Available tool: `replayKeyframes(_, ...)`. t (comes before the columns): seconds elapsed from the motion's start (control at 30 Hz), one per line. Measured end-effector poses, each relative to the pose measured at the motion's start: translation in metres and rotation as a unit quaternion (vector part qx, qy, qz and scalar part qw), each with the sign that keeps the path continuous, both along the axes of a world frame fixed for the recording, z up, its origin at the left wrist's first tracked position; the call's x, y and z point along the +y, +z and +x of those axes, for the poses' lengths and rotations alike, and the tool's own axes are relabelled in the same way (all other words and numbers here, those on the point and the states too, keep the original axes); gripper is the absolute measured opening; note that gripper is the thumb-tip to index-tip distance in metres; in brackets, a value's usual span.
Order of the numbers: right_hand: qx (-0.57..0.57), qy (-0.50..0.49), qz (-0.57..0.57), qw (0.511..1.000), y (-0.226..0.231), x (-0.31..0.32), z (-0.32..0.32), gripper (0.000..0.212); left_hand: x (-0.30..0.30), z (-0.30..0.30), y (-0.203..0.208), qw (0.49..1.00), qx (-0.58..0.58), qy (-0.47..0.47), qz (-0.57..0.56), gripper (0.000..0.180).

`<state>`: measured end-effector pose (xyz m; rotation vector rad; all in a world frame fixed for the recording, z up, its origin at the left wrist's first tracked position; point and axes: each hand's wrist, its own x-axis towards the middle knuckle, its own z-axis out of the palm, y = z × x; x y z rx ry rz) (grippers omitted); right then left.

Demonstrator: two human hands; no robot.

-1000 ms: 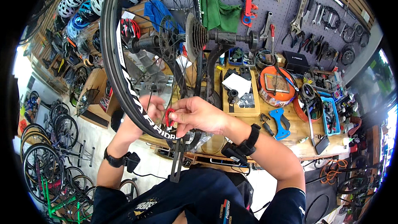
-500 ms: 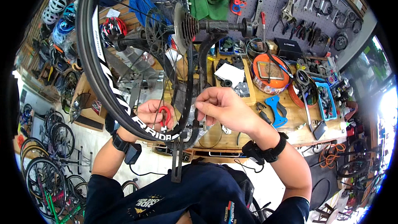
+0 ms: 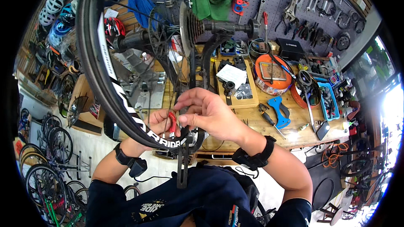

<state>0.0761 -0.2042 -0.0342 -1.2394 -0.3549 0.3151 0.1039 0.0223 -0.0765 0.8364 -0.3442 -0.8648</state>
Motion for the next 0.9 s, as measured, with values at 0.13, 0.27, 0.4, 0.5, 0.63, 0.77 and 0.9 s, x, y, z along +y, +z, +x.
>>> replayKeyframes(0.13,0.04,0.086,-0.005,0.996,-0.001,0.0,0.01,0.041,-0.017,-0.026,0.035,0.997,0.019,0.069,0.029,0.024)
replayKeyframes(0.27,0.081,0.155,0.075,0.982,-0.001,0.002,0.015,0.048,0.002,-0.027,0.008,0.993,0.101,0.057,-0.03,0.028)
replayKeyframes(0.4,0.121,0.218,0.125,0.96,0.001,0.012,0.016,0.047,-0.005,-0.034,0.025,0.993,0.066,0.095,0.021,0.021)
replayKeyframes(0.5,0.14,0.231,0.128,0.954,0.003,0.014,0.018,0.04,0.01,-0.039,0.03,0.99,0.019,0.091,0.103,0.019)
replayKeyframes(0.63,0.101,0.222,0.069,0.967,-0.003,0.013,0.025,0.036,0.025,-0.057,0.078,0.906,-0.262,0.129,0.305,0.033)
replayKeyframes(0.77,0.027,0.188,0.006,0.982,0.001,0.014,0.029,0.032,0.018,-0.076,0.109,0.819,-0.43,0.289,0.247,0.05)
replayKeyframes(0.9,0.0,0.087,-0.158,0.984,0.001,0.023,0.024,0.028,0.003,-0.091,0.143,0.71,-0.556,0.288,0.321,0.052)
